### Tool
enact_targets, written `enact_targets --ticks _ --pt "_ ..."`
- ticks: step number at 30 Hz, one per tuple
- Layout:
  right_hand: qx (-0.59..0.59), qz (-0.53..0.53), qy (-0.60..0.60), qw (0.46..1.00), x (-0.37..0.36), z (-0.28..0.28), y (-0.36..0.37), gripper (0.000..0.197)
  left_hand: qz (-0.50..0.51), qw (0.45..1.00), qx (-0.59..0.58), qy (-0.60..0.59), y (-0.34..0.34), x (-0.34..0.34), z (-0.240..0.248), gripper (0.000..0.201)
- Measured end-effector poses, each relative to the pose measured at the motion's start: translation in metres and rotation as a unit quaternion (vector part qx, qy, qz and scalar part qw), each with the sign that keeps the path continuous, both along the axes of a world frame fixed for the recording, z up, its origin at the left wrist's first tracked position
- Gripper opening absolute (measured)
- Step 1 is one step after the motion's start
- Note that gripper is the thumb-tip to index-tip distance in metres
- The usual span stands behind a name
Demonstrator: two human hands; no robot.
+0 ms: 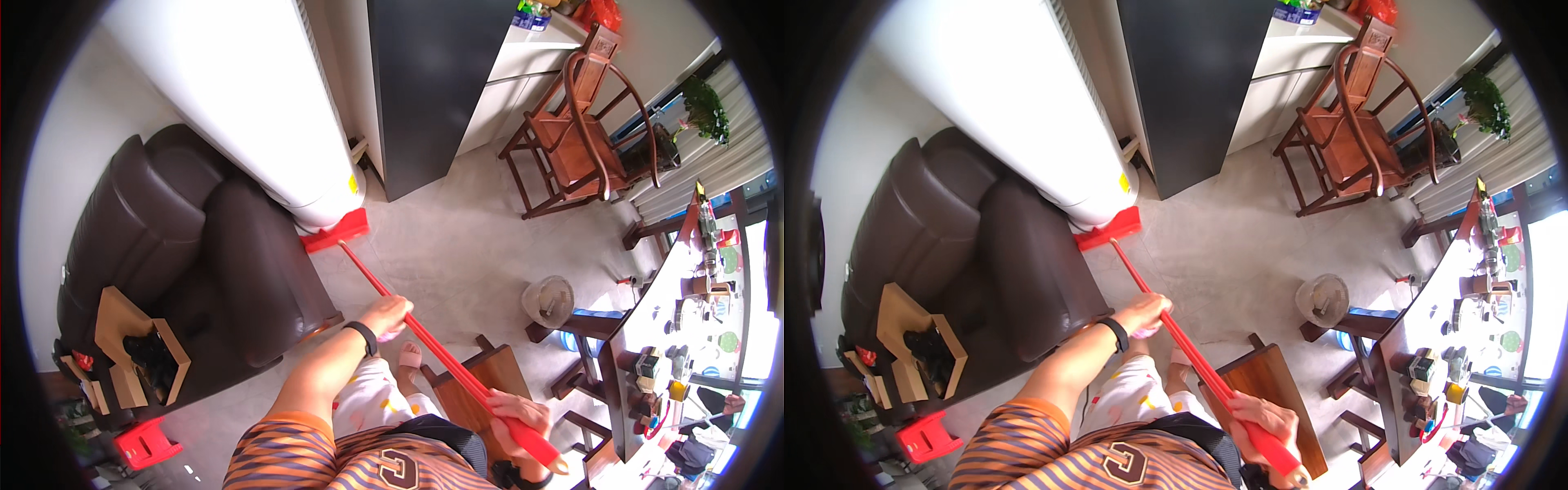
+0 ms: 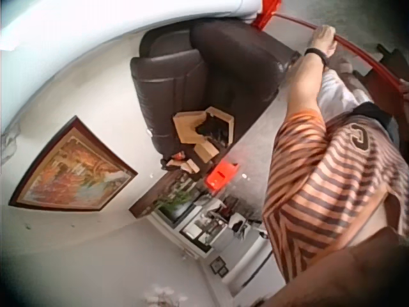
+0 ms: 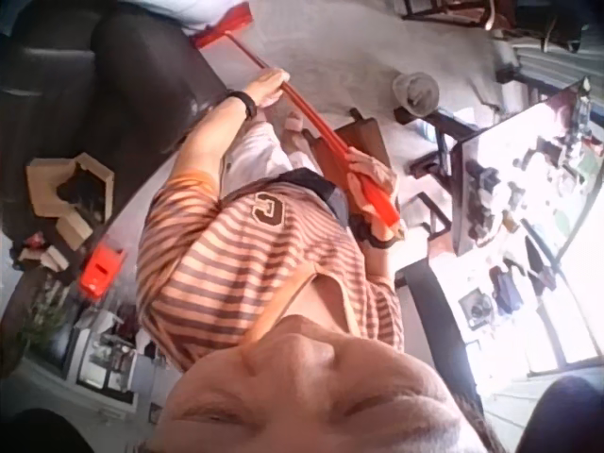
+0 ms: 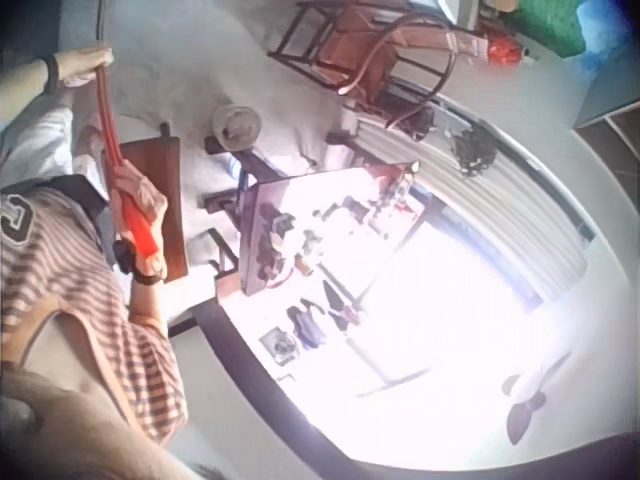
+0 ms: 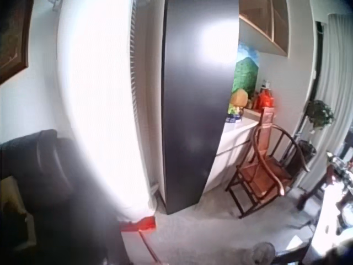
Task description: Sweep the floor in various rooms using a red broom.
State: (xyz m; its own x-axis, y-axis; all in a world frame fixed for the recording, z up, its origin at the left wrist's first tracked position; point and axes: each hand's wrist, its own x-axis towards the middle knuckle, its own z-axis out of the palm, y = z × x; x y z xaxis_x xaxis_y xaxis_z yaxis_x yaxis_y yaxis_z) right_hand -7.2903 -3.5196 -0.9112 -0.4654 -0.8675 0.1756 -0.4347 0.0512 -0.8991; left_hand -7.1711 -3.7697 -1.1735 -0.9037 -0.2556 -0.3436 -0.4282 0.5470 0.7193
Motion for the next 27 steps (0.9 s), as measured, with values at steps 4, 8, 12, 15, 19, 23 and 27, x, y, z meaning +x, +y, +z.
enact_targets --ticks 4,8,12,15,19,23,27 --pt "0.029 0.035 0.055 0.997 -0.052 0.06 -0.033 0.008 -0.033 0.994 0.092 0.042 0.006 -0.051 0.068 0.009" --pt "-0.312 -0.216 -0.16 0.911 -0.074 0.107 -0.056 0.029 -0.057 0.989 -0.026 0.131 -0.014 -0.096 0.121 0.015" --pt "-0.376 -0.123 -0.167 0.903 -0.127 0.14 -0.102 0.017 -0.026 0.986 -0.054 0.156 -0.055 -0.123 0.145 0.012" --pt "-0.368 0.051 -0.176 0.912 -0.144 0.15 -0.186 0.021 0.115 0.968 -0.119 0.191 -0.111 -0.146 0.15 0.01" --pt "-0.311 0.067 -0.093 0.943 -0.123 0.147 -0.279 0.018 0.21 0.944 -0.116 0.228 -0.196 -0.165 0.141 0.008" --pt "-0.304 0.098 -0.14 0.937 -0.123 0.14 -0.334 0.018 0.238 0.944 -0.127 0.189 -0.239 -0.159 0.127 0.007" --pt "-0.296 0.088 -0.146 0.94 -0.145 0.124 -0.386 0.017 0.236 0.954 -0.109 0.152 -0.262 -0.165 0.115 0.01"
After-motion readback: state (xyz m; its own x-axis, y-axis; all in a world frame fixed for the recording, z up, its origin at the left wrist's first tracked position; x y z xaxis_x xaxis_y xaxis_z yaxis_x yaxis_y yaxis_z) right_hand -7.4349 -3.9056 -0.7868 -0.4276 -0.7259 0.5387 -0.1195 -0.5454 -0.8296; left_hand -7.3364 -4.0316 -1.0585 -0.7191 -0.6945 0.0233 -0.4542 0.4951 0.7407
